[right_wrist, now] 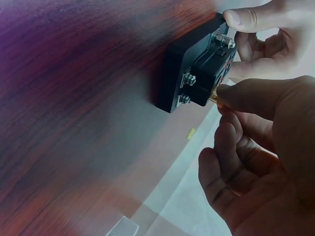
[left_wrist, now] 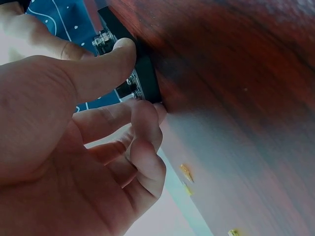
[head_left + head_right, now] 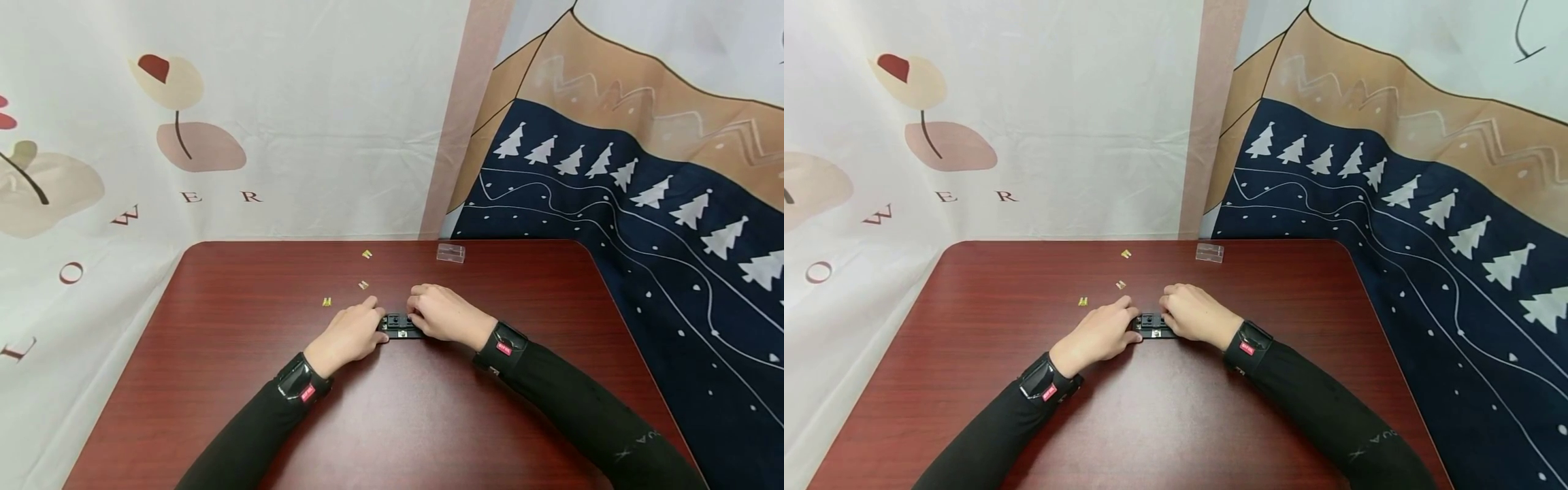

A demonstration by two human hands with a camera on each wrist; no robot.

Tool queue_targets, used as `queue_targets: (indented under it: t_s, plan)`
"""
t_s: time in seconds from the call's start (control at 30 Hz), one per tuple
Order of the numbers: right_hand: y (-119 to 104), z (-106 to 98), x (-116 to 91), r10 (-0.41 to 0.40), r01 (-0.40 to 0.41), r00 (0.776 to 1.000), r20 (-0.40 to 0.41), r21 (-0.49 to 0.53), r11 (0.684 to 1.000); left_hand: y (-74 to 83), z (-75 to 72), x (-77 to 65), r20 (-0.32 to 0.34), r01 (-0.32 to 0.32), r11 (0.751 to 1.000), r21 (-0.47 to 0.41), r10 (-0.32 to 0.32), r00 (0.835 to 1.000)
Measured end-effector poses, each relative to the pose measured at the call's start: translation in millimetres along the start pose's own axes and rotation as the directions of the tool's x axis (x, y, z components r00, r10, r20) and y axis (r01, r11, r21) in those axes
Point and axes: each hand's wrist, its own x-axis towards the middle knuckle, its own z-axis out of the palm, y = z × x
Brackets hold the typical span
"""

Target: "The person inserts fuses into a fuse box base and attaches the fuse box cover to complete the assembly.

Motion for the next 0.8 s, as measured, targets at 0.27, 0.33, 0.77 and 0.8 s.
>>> queue_targets:
  t_s: [0.27, 0.33, 0.77, 0.8]
  plan:
    - [0, -1, 2, -0.004, 0.005, 1.000, -0.008, 0.026, 1.000, -1.1, 0.6, 0.4, -0.013, -0.011, 1.000, 0.007, 0.011, 1.000]
    - [0, -1, 2, -0.001, 0.001, 1.000, -0.001, 0.030, 1.000, -1.4, 1.0, 0.4, -0.015, -0.013, 1.000, 0.009, 0.013, 1.000]
    - [2, -10, 6, 0.048, -0.055, 0.997, 0.068, 0.101, 0.993, -2.5, 0.9, -0.7, -0.019, -0.012, 1.000, 0.003, 0.012, 1.000]
    - [2, -10, 6, 0.050, -0.056, 0.996, 0.070, 0.099, 0.993, -2.6, 0.5, -0.7, -0.021, -0.014, 1.000, 0.004, 0.014, 1.000]
